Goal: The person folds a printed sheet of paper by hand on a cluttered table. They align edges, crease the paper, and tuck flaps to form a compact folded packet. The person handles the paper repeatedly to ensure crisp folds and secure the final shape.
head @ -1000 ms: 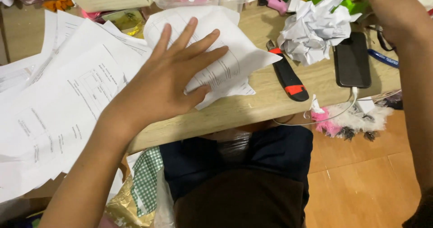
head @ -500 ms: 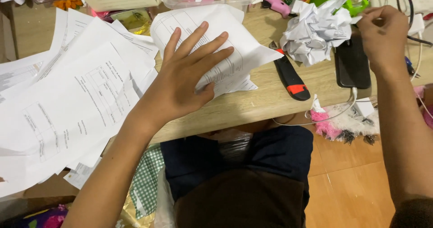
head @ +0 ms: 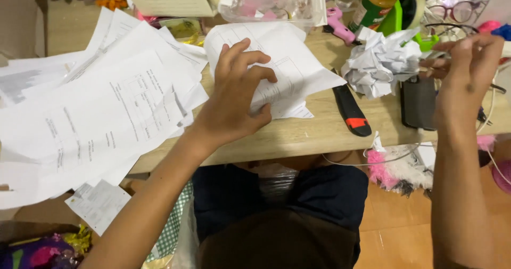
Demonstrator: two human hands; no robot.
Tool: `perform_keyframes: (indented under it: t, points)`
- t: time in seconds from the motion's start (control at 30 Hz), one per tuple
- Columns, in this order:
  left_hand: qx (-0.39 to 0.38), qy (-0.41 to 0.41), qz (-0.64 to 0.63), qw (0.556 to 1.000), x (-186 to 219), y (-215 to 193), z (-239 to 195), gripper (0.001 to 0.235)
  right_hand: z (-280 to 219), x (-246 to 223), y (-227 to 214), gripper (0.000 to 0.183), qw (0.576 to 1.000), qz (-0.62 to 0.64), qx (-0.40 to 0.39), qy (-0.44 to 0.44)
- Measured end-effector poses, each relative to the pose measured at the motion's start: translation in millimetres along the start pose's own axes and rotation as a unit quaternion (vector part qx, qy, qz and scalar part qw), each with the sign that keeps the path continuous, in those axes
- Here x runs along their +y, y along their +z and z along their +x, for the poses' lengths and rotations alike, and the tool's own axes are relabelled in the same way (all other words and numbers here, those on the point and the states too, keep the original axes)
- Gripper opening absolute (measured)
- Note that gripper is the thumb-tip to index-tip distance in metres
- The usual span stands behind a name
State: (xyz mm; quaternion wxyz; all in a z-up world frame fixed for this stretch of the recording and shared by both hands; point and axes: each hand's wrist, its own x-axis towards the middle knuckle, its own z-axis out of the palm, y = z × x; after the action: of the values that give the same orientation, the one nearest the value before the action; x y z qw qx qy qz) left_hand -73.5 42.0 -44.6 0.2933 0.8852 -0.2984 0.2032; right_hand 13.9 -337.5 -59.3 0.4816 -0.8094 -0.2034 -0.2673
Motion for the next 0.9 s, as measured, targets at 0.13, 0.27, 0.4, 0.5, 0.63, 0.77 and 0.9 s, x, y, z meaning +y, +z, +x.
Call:
perform_keyframes:
  t: [0.13,0.27,0.4,0.5,0.63,0.77,0.9]
  points:
    - [0.114,-0.036,-0.048,0.992,0.9,27.2,-18.6,0.038,-44.1,-71.6,48.8,0.021,0.961,0.237,-0.142,0.029]
    - [0.185,-0.023,-0.099,0.978,-0.5,43.2,-23.1,0.042,-66.5,-113.4,106.1,0.012,0.883,0.331,-0.329,0.044]
    - [0.194,-0.01,-0.12,0.974,-3.6,49.0,-25.5,0.04,-56.7,-126.3,135.3,0.019,0.891,0.275,-0.345,0.106]
    - [0.202,-0.062,-0.069,0.975,-3.1,51.7,-25.3,0.05,-51.9,-123.8,147.6,0.019,0.916,0.253,-0.298,0.091]
    - [0.196,-0.058,-0.055,0.977,-4.2,50.5,-27.4,0.053,-48.1,-126.7,146.7,0.018,0.936,0.185,-0.287,0.087]
    - [0.197,-0.055,-0.047,0.978,-4.0,50.5,-26.3,0.049,-49.5,-129.7,150.3,0.014,0.952,0.159,-0.247,0.086]
    - [0.196,-0.057,-0.043,0.978,-4.7,50.4,-27.0,0.047,-56.1,-127.8,159.2,0.01,0.964,0.142,-0.206,0.084]
